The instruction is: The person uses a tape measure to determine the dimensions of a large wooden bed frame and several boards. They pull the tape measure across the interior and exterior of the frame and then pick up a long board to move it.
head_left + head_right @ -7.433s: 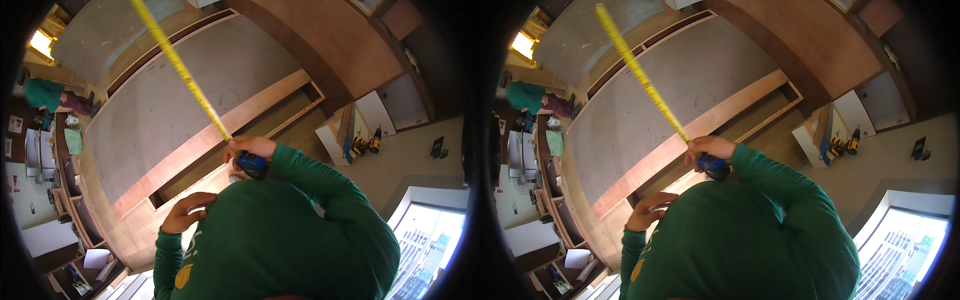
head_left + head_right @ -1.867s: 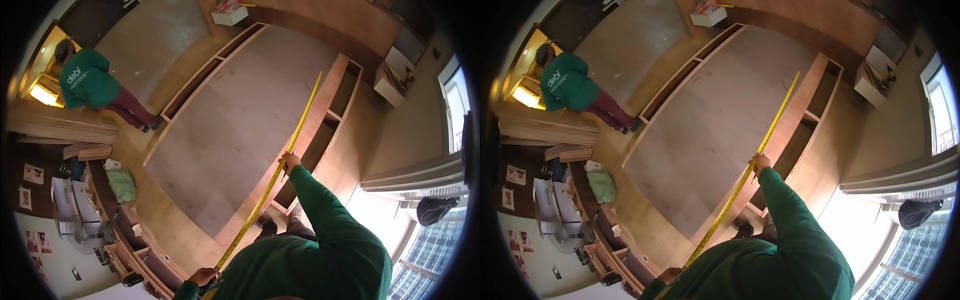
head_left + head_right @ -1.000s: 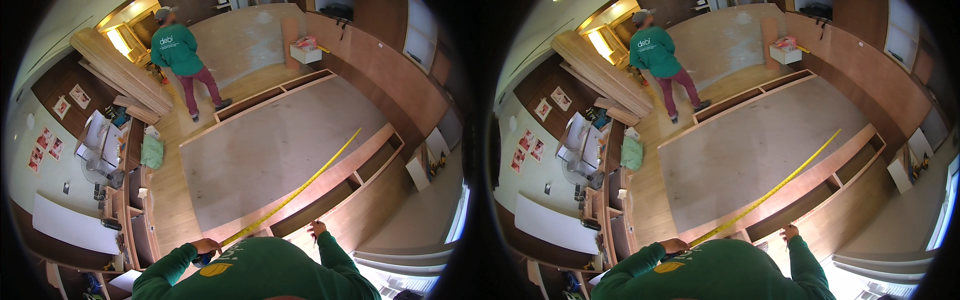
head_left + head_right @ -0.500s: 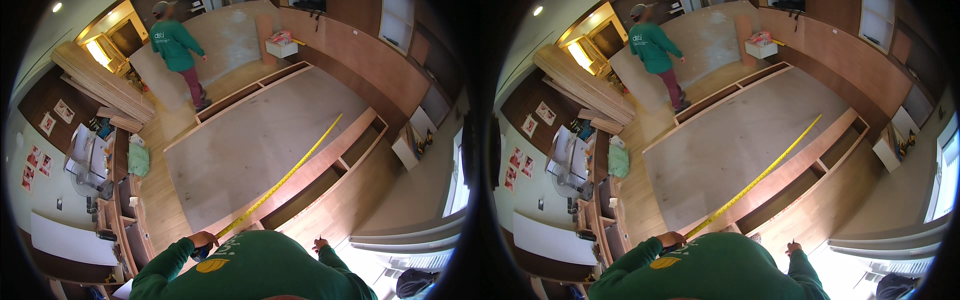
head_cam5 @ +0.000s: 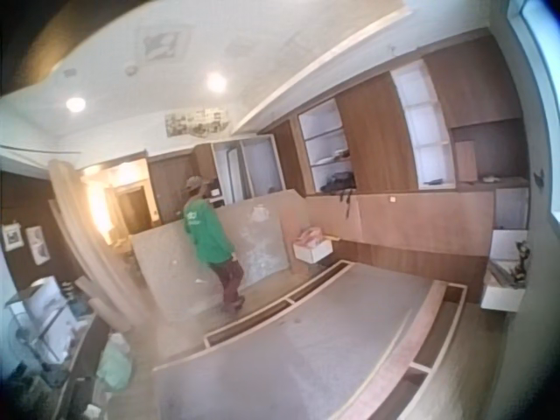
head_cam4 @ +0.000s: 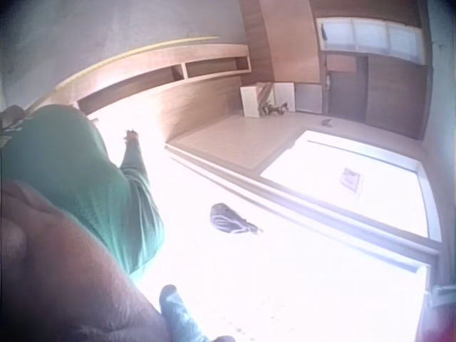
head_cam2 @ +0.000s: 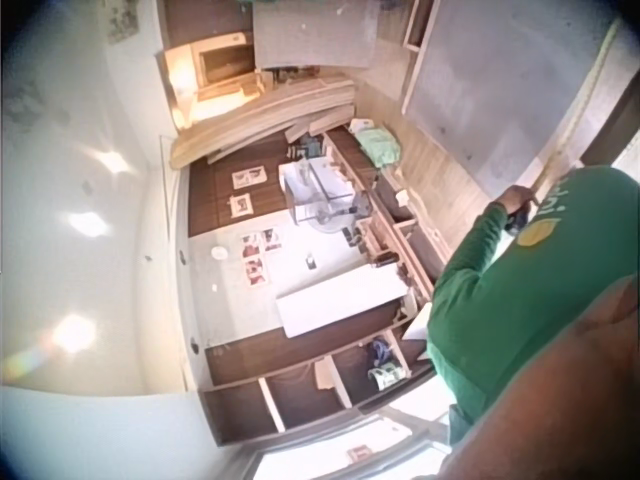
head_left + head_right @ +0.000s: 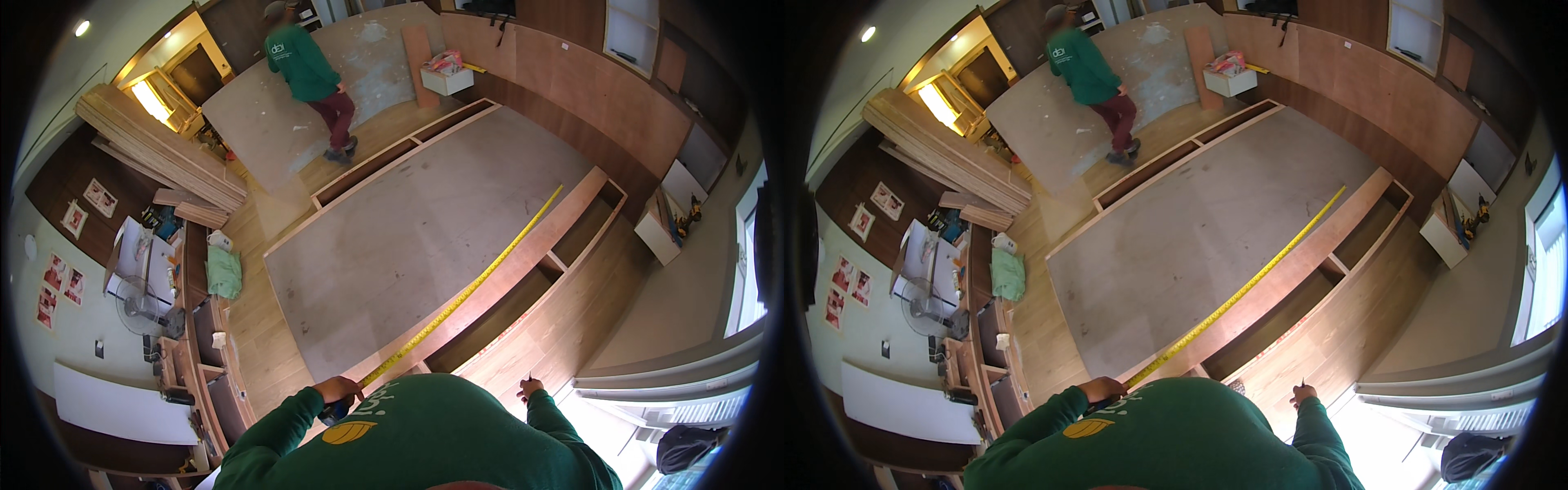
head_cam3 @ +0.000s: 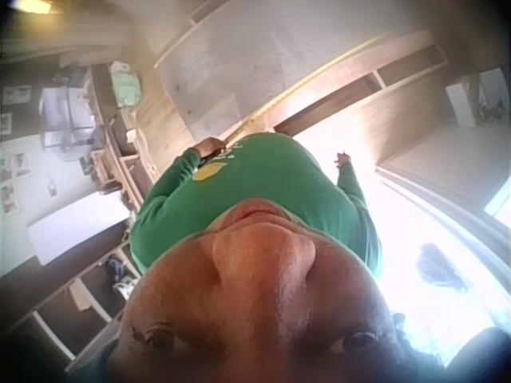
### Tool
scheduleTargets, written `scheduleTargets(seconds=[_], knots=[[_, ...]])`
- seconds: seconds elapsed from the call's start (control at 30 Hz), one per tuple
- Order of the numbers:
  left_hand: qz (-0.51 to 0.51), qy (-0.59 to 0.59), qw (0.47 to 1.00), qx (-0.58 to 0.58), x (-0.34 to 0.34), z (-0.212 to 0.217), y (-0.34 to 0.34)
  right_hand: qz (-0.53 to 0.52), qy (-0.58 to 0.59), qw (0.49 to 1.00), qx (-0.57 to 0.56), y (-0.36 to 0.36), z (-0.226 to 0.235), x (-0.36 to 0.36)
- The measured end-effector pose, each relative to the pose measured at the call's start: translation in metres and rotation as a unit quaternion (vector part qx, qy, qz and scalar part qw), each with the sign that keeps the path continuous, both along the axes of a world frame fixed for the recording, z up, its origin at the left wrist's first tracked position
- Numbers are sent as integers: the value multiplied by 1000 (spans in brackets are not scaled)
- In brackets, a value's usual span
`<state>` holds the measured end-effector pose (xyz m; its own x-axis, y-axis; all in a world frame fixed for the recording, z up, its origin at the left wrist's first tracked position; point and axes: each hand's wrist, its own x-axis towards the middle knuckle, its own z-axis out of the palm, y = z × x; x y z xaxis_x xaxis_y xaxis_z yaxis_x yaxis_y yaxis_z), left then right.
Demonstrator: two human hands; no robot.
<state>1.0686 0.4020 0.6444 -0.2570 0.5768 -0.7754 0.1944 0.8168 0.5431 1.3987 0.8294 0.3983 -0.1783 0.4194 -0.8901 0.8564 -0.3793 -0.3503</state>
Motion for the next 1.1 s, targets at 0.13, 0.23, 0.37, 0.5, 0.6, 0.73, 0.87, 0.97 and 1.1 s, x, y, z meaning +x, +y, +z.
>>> scheduleTargets(seconds=[0.13, 0.23, 0.37, 0.5, 0.6, 0.73, 0.87, 0.97, 1.1], knots=[[35, -22, 998, -53, 6, 4, 5, 0, -5, 1000, -7, 1, -4, 7], [42, -22, 997, -59, 11, 12, 8, -12, 1, 1000, -16, -2, -8, 6], [-23, 23, 998, -44, 15, 20, 11, -2, 6, 1000, -14, -7, -9, 2], [-51, 73, 996, -15, 16, 7, 1, -17, 21, 1000, -8, -12, -5, -5], [-76, 78, 994, -3, 13, -8, -7, 4, 20, 1000, 13, -12, -7, -4], [-25, 51, 998, -25, 18, -1, -1, 10, 13, 1000, 10, -12, -11, 0], [-10, 35, 999, -34, 20, -3, -1, -1, 10, 1000, -2, -15, -16, 3], [-47, 59, 997, -20, 20, -12, -7, -9, 10, 1000, -7, -18, -15, 3], [-67, 79, 995, -9, 21, -16, -11, -5, 9, 1000, -10, -18, -11, 0]])
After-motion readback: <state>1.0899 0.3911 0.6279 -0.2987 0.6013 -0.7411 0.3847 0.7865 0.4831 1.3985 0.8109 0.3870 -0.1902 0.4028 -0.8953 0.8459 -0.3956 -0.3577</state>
